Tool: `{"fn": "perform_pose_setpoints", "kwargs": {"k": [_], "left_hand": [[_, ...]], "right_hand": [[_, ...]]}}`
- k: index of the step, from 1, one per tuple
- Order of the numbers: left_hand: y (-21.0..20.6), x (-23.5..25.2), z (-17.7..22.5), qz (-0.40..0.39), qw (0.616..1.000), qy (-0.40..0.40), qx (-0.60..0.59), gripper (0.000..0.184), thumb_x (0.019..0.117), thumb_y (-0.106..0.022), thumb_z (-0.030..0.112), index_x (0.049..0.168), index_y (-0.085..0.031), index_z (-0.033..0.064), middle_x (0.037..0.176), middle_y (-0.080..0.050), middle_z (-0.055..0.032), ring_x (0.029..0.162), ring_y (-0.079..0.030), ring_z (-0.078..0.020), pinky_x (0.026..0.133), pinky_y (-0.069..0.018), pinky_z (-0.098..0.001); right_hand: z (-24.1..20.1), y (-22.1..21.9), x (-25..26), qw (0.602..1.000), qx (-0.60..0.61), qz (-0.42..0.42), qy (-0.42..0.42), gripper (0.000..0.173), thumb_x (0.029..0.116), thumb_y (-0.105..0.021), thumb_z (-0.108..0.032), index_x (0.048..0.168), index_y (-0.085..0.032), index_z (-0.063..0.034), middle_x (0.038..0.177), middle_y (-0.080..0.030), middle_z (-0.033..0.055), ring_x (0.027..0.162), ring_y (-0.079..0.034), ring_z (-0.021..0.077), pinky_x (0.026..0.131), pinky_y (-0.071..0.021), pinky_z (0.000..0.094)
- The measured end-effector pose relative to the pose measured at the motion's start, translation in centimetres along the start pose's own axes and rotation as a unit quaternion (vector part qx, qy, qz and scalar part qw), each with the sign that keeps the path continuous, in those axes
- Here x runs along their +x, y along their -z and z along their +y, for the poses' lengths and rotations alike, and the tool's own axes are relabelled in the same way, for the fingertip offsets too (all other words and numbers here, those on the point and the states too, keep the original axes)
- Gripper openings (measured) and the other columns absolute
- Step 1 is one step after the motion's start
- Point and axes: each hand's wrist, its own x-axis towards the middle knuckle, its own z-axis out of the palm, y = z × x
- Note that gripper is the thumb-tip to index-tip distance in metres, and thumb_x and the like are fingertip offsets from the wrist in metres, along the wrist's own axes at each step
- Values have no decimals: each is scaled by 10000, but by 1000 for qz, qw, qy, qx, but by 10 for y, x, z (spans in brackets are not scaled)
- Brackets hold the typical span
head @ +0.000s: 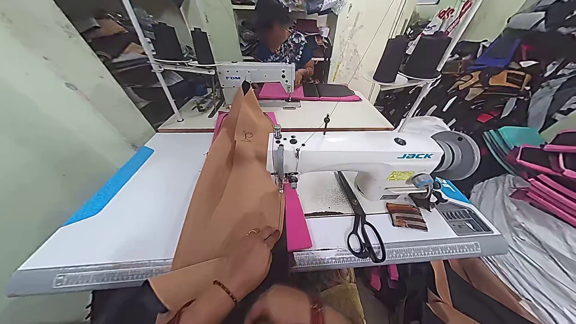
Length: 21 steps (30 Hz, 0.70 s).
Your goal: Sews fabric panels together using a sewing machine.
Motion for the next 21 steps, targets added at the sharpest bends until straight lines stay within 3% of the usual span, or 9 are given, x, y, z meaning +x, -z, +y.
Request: {"fn": "perform_pose_setpoints", "kwargs": {"k": [2, 4, 7, 8, 10, 12, 14, 16, 21], "left_hand": [[-13, 0, 1, 49, 999, -6, -13, 447, 970, -493, 13, 1399, -619, 17, 1331, -641, -226, 1229, -616, -413, 1029, -484, -539], [-20, 1, 4, 75, 997, -10, -3, 441, 946, -522, 3, 1372, -637, 2, 1300, -660, -225, 1197, -635, -419, 1002, -505, -535], [-27, 2, 8, 103, 994, -10, 27, 436, 930, -567, 8, 1359, -642, -9, 1283, -673, -209, 1167, -653, -410, 966, -533, -520], [-34, 2, 8, 130, 991, -12, 38, 434, 914, -596, 20, 1343, -653, -12, 1266, -684, -202, 1147, -669, -399, 949, -545, -513], [-54, 4, 5, 238, 969, -33, 53, 387, 860, -662, 46, 1237, -713, -28, 1137, -726, -199, 1017, -720, -386, 842, -591, -504], [-76, 11, -5, 368, 924, -71, 77, 286, 839, -642, 94, 1061, -766, -39, 977, -745, -183, 856, -745, -356, 716, -617, -476], [-89, 21, -16, 439, 886, -97, 112, 279, 872, -575, 164, 935, -773, -23, 884, -740, -153, 762, -737, -320, 637, -607, -430], [-92, 30, -25, 477, 859, -118, 143, 319, 891, -525, 217, 861, -762, 5, 813, -726, -117, 699, -716, -280, 588, -582, -389], [-87, 41, -31, 495, 846, -140, 141, 333, 890, -511, 244, 824, -754, 28, 788, -723, -95, 689, -709, -253, 597, -577, -363]], "right_hand": [[12, 33, -28, 988, 22, 140, -55, 224, 966, -544, -2, 1033, -749, 60, 1011, -752, 191, 943, -734, 284, 897, -573, 465], [21, 60, -42, 949, 23, 289, -127, 255, 971, -486, -13, 1022, -728, 46, 978, -734, 147, 869, -710, 208, 825, -582, 391], [38, 79, -31, 899, -91, 400, -155, 254, 954, -519, -20, 1035, -758, 11, 1033, -737, 148, 981, -711, 237, 900, -566, 402], [42, 79, -21, 897, -132, 396, -149, 266, 943, -528, -10, 1070, -761, 11, 1091, -734, 163, 1047, -704, 272, 945, -553, 423], [48, 76, 1, 906, -200, 338, -156, 338, 954, -530, -36, 1229, -722, 3, 1338, -668, 159, 1249, -628, 321, 1081, -477, 453], [57, 69, 20, 897, -286, 295, -166, 444, 957, -521, -126, 1368, -642, -10, 1500, -566, 126, 1266, -605, 349, 1028, -482, 481], [66, 63, 30, 874, -345, 294, -173, 490, 942, -506, -177, 1390, -628, -20, 1510, -561, 105, 1192, -634, 353, 921, -519, 487], [67, 63, 34, 862, -364, 299, -184, 484, 933, -502, -173, 1371, -649, -30, 1486, -587, 87, 1173, -641, 348, 880, -529, 489], [67, 69, 37, 851, -378, 301, -204, 465, 925, -498, -182, 1339, -685, -82, 1445, -626, 36, 1186, -632, 324, 832, -508, 501]]}}
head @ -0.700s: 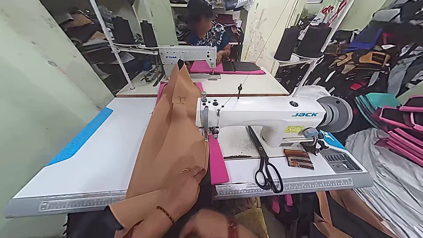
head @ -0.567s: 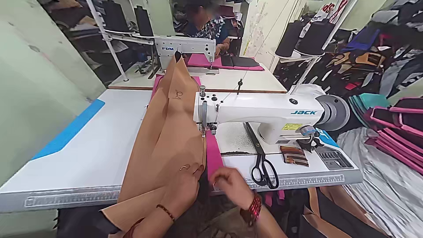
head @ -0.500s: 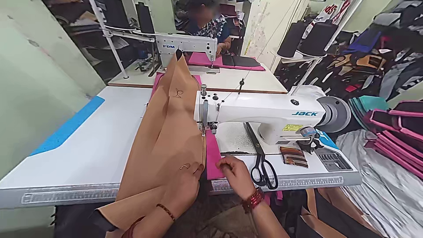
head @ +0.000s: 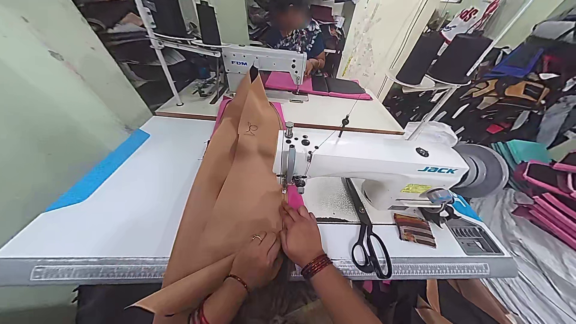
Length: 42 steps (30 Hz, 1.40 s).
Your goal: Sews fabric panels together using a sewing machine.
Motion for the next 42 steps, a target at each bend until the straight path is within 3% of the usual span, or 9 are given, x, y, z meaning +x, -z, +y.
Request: {"fn": "perform_pose_setpoints", "kwargs": {"k": [12, 15, 19, 27, 32, 35, 38, 40, 42], "left_hand": [[4, 32, -23, -122, 988, 6, -90, 247, 820, -625, 202, 816, -745, -14, 886, -744, -159, 795, -750, -337, 625, -601, -464], [3, 36, -28, -143, 985, -3, -100, 228, 823, -629, 187, 810, -735, -15, 880, -733, -162, 780, -742, -342, 613, -593, -468], [1, 39, -36, -154, 981, -17, -114, 228, 833, -631, 171, 863, -753, -19, 922, -742, -166, 793, -746, -343, 637, -602, -471], [-6, 55, -53, -218, 964, -12, -148, 243, 875, -616, 155, 911, -737, -53, 994, -738, -209, 900, -737, -395, 730, -589, -516], [-16, 59, -64, -202, 967, -35, -149, 264, 867, -611, 158, 960, -757, -40, 1003, -747, -198, 884, -741, -393, 717, -590, -528], [-22, 65, -72, -212, 964, -42, -154, 262, 867, -618, 162, 965, -750, -42, 980, -738, -200, 871, -735, -398, 705, -583, -538], [-24, 70, -75, -271, 949, -36, -156, 289, 909, -600, 181, 1009, -735, -55, 1097, -726, -221, 1017, -712, -422, 813, -566, -557], [-25, 75, -78, -286, 946, -40, -147, 297, 925, -589, 179, 1035, -725, -61, 1146, -716, -230, 1082, -696, -425, 861, -560, -555], [-30, 74, -79, -249, 957, -57, -138, 281, 908, -593, 161, 1013, -734, -58, 1091, -731, -227, 1012, -723, -416, 805, -581, -546]], "right_hand": [[8, 4, 28, 998, 27, -52, -37, 439, 970, -468, -198, 1344, -680, -111, 1472, -597, 18, 1300, -561, 312, 940, -461, 541], [11, 2, 29, 998, 34, -44, -40, 444, 976, -468, -196, 1363, -663, -102, 1463, -599, 54, 1314, -555, 319, 961, -459, 547], [13, -3, 20, 998, 53, 25, -26, 367, 963, -533, -201, 1251, -728, -85, 1382, -621, 182, 1242, -596, 405, 935, -488, 580], [14, -2, 38, 998, 15, -9, -64, 351, 970, -534, -266, 1206, -772, -163, 1393, -604, 201, 1338, -503, 424, 1036, -393, 593], [16, -1, 33, 998, 44, 14, -43, 346, 972, -539, -215, 1209, -761, -97, 1327, -635, 235, 1264, -574, 435, 1052, -411, 610], [14, -6, 29, 998, 7, 60, -29, 325, 934, -581, -220, 1167, -790, -134, 1303, -657, 223, 1273, -564, 466, 1023, -419, 647], [10, -10, 34, 997, -9, 48, -54, 315, 941, -588, -237, 1158, -793, -135, 1319, -650, 210, 1298, -545, 455, 1044, -389, 650], [11, -8, 42, 997, 5, 30, -69, 319, 941, -592, -226, 1166, -775, -95, 1318, -641, 229, 1295, -543, 451, 1057, -383, 636], [12, -6, 44, 997, 20, 23, -75, 320, 943, -607, -204, 1163, -750, -21, 1320, -640, 258, 1302, -552, 456, 1078, -383, 631]]}}
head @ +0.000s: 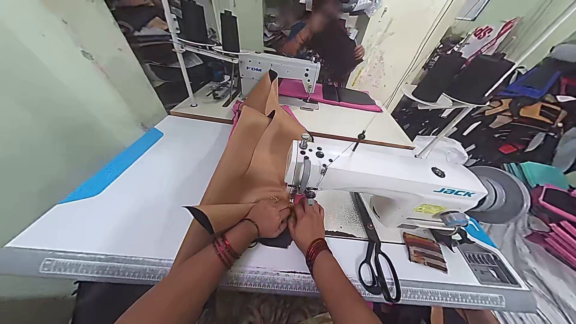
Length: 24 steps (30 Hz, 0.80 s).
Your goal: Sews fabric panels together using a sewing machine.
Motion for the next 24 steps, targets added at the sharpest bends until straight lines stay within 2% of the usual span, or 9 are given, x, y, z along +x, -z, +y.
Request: {"fn": "perform_pose_setpoints", "kwargs": {"k": [4, 7, 8, 10, 11, 16, 18, 21, 24], "left_hand": [[2, 2, 5, -26, 1000, 12, 1, 294, 936, -564, 150, 1045, -722, -72, 1122, -721, -247, 1045, -713, -434, 836, -574, -555], [24, 5, 29, -148, 982, 117, -2, 353, 1037, -471, 115, 1310, -612, -58, 1367, -599, -269, 1300, -565, -446, 1054, -452, -581], [25, 0, 43, -106, 982, 154, 17, 348, 998, -521, 52, 1318, -628, -35, 1337, -615, -262, 1274, -578, -445, 1031, -462, -594], [21, -18, 75, 17, 973, 208, 96, 349, 867, -659, -54, 1209, -712, -14, 1162, -685, -236, 1093, -663, -432, 879, -527, -596], [19, -27, 90, 36, 964, 227, 135, 332, 847, -679, -52, 1172, -733, -9, 1124, -700, -211, 1032, -688, -403, 830, -551, -562], [15, -39, 127, -55, 950, 283, 115, 261, 897, -605, -61, 1102, -764, -31, 1241, -712, -174, 932, -740, -348, 754, -582, -501], [22, -32, 127, -136, 938, 312, 64, 321, 956, -522, -50, 1211, -718, -38, 1333, -665, -178, 1020, -720, -367, 834, -579, -491], [40, -18, 122, -285, 899, 332, -13, 419, 1021, -415, -26, 1413, -566, -28, 1523, -496, -175, 1271, -591, -382, 1024, -497, -500], [37, -20, 120, -267, 907, 326, -8, 399, 1001, -459, -27, 1371, -610, -19, 1512, -512, -166, 1300, -574, -371, 1030, -486, -519]], "right_hand": [[6, -5, 2, 1000, 1, 29, 10, 280, 942, -614, -183, 1076, -769, 7, 1254, -673, 262, 1235, -607, 450, 1061, -434, 591], [14, -6, 1, 995, 71, 68, 4, 236, 932, -625, -150, 1010, -791, -1, 1194, -688, 259, 1168, -637, 428, 1042, -475, 543], [17, -6, 0, 991, 101, 91, 14, 214, 921, -638, -125, 988, -795, 4, 1166, -697, 260, 1133, -653, 426, 1020, -497, 538], [20, -2, -6, 984, 138, 106, 26, 197, 908, -639, -58, 1008, -790, 21, 1154, -708, 245, 1126, -665, 407, 1020, -511, 509], [20, 0, -10, 984, 143, 105, 30, 203, 901, -633, -30, 1024, -786, 23, 1171, -713, 232, 1146, -664, 401, 1032, -508, 506], [18, -1, -16, 980, 124, 119, 100, 260, 850, -617, 29, 1020, -806, -29, 1149, -753, 152, 1144, -677, 397, 1014, -485, 590], [17, 0, -18, 981, 101, 95, 137, 279, 854, -602, 5, 1037, -806, -45, 1169, -758, 112, 1157, -682, 366, 1009, -488, 588], [13, 1, -22, 987, 25, 50, 154, 287, 884, -596, -75, 1090, -795, -57, 1213, -751, 71, 1201, -670, 328, 1008, -477, 586], [7, -4, -24, 986, -32, 53, 155, 256, 906, -612, -92, 1077, -798, -45, 1207, -755, 62, 1185, -681, 307, 998, -487, 576]]}}
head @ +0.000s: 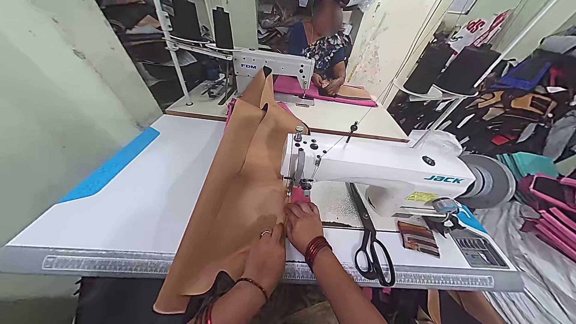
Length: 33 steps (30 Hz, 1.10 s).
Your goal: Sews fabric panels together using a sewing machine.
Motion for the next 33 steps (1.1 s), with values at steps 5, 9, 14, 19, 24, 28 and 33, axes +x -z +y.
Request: {"fn": "perform_pose_setpoints", "kwargs": {"k": [5, 9, 14, 19, 24, 28, 33], "left_hand": [[-2, 6, 2, 23, 1000, 5, 7, 413, 1002, -456, -23, 1389, -599, -11, 1502, -523, -156, 1285, -585, -359, 1024, -481, -524], [8, 15, 3, -26, 1000, 10, 3, 440, 1019, -414, -22, 1445, -526, -30, 1544, -464, -173, 1339, -534, -373, 1054, -463, -522], [12, 14, 1, -46, 999, 9, -1, 481, 1014, -427, -19, 1493, -470, -17, 1558, -436, -186, 1367, -503, -390, 1082, -443, -537], [18, 9, 3, -98, 995, 7, -5, 578, 996, -473, 8, 1563, -361, -9, 1602, -375, -178, 1400, -464, -389, 1096, -432, -532], [20, 21, 5, -98, 995, 6, -18, 534, 1007, -452, 0, 1534, -381, -52, 1601, -359, -201, 1400, -455, -409, 1106, -434, -522], [21, 29, 3, -78, 996, 6, -34, 512, 1015, -437, 8, 1522, -403, -57, 1589, -376, -221, 1383, -470, -424, 1098, -438, -526], [27, 37, 0, -74, 997, 4, -31, 485, 1014, -462, 63, 1483, -458, -64, 1577, -387, -223, 1380, -465, -431, 1091, -443, -527]], "right_hand": [[-2, -2, 5, 999, -22, -16, -27, 252, 938, -611, -71, 1113, -790, -55, 1252, -738, 68, 1240, -649, 329, 1041, -458, 596], [-2, -2, 9, 996, -15, -37, -81, 296, 963, -589, -118, 1191, -777, -113, 1362, -660, 157, 1320, -563, 423, 1107, -393, 624], [0, 1, 7, 995, 12, -41, -91, 299, 948, -604, -131, 1188, -783, -128, 1355, -652, 183, 1332, -536, 446, 1118, -375, 627], [0, 0, 10, 992, -6, -71, -101, 327, 965, -585, -149, 1240, -761, -146, 1376, -631, 193, 1349, -518, 442, 1152, -333, 623], [0, 2, 11, 987, 1, -100, -128, 373, 986, -556, -164, 1326, -711, -159, 1449, -580, 194, 1410, -457, 446, 1187, -280, 630], [0, 4, 13, 982, 3, -126, -143, 381, 1006, -531, -196, 1349, -697, -184, 1476, -552, 201, 1440, -420, 436, 1205, -241, 629], [-1, 8, 13, 980, 12, -136, -144, 365, 1015, -533, -202, 1337, -705, -183, 1484, -544, 203, 1447, -408, 431, 1208, -252, 599]]}}
